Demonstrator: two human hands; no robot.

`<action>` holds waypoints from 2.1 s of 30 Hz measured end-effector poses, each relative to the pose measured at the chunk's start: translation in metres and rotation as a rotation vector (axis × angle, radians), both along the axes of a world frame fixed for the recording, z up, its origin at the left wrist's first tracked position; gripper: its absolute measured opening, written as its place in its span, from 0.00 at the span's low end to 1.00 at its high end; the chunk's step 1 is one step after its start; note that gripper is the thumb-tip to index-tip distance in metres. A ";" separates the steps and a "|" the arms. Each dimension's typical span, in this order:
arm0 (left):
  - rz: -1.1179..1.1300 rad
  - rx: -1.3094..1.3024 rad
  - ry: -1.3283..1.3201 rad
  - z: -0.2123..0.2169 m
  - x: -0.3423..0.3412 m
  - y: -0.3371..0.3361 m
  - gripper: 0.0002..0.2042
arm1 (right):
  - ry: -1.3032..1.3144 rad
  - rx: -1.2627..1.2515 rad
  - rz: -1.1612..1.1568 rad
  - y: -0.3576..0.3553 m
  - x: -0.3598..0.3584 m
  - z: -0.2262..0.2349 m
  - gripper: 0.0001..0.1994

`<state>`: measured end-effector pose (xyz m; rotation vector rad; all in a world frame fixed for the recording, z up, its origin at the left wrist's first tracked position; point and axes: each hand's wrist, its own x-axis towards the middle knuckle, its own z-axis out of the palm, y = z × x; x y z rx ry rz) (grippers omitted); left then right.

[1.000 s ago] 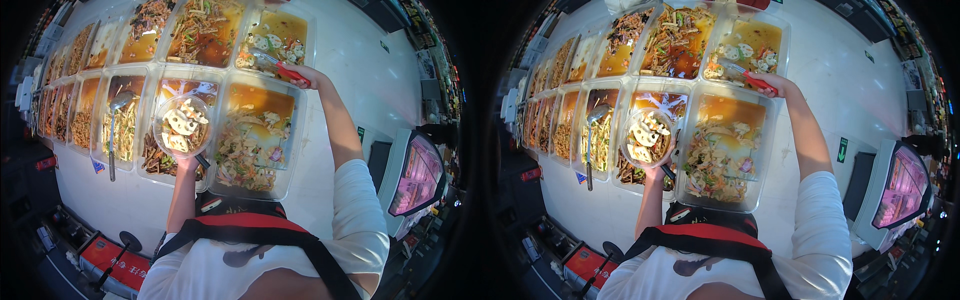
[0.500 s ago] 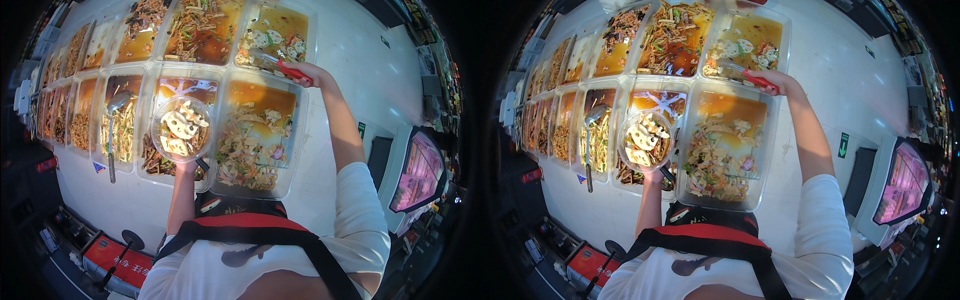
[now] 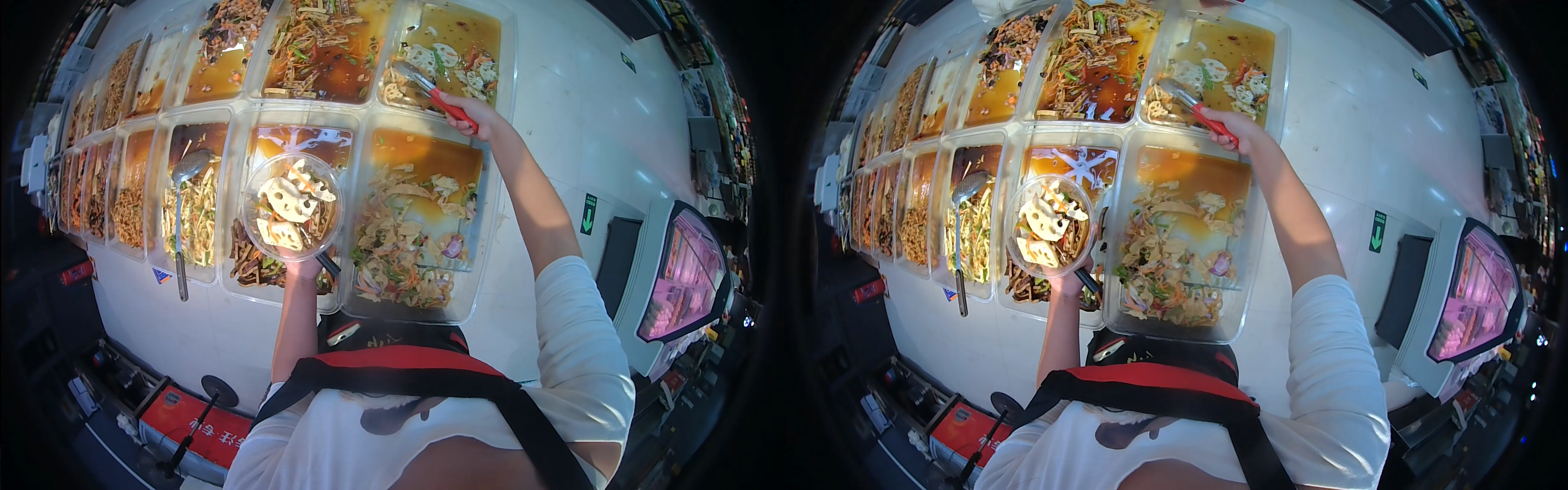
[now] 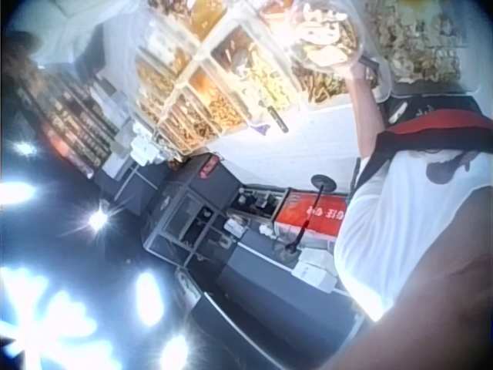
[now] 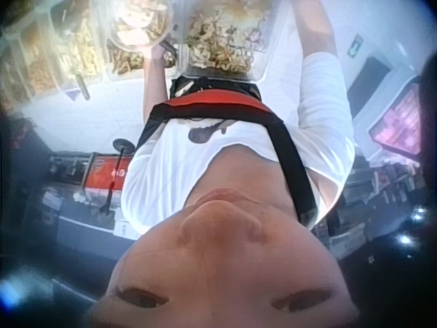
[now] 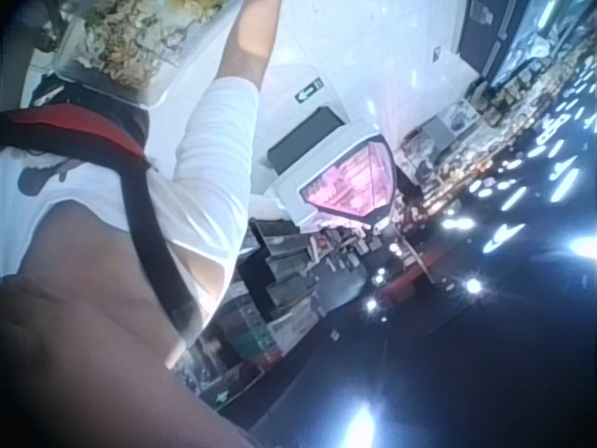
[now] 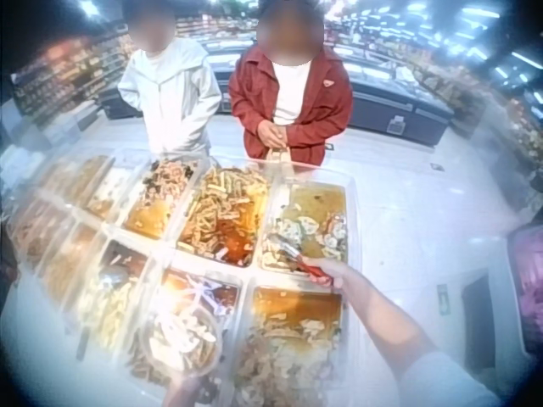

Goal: The person uses tongs to transfer various prepared foods from display trays into a clear plastic bowl. They then use a marker to write on the bowl's lid and place it on the counter. The person repeats the process with a second bowl, filling it with different items and labeling it.

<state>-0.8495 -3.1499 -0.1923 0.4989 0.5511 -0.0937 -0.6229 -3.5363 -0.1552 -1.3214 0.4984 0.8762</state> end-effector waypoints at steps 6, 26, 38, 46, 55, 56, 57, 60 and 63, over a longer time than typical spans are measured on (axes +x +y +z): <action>-0.076 0.459 -0.061 -0.013 -0.004 0.000 0.33 | -0.159 -0.059 -0.009 -0.006 -0.013 0.004 0.15; -0.307 -0.428 -0.118 0.035 0.076 -0.075 0.34 | -0.426 -0.213 0.228 0.006 -0.115 0.197 0.23; -0.445 -0.524 -0.184 0.028 0.066 -0.095 0.33 | -0.937 -0.735 0.574 0.041 -0.172 0.243 0.25; -0.363 -0.577 -0.086 0.037 0.058 -0.098 0.36 | -1.055 -1.003 0.713 0.058 -0.204 0.246 0.26; -0.367 -0.558 -0.117 0.028 0.046 -0.085 0.46 | -0.993 -1.115 0.781 0.069 -0.217 0.250 0.27; -0.357 -0.531 -0.062 0.034 0.045 -0.085 0.43 | -0.999 -1.104 0.765 0.068 -0.219 0.251 0.27; -0.337 -0.503 -0.011 0.042 0.045 -0.084 0.40 | -1.012 -1.090 0.757 0.066 -0.218 0.252 0.27; -0.313 -0.573 -0.080 0.031 0.040 -0.075 0.41 | -0.926 -0.886 0.619 0.050 -0.213 0.257 0.28; -0.322 -0.739 -0.153 0.026 0.037 -0.059 0.38 | -0.739 -0.708 0.369 0.026 -0.202 0.249 0.27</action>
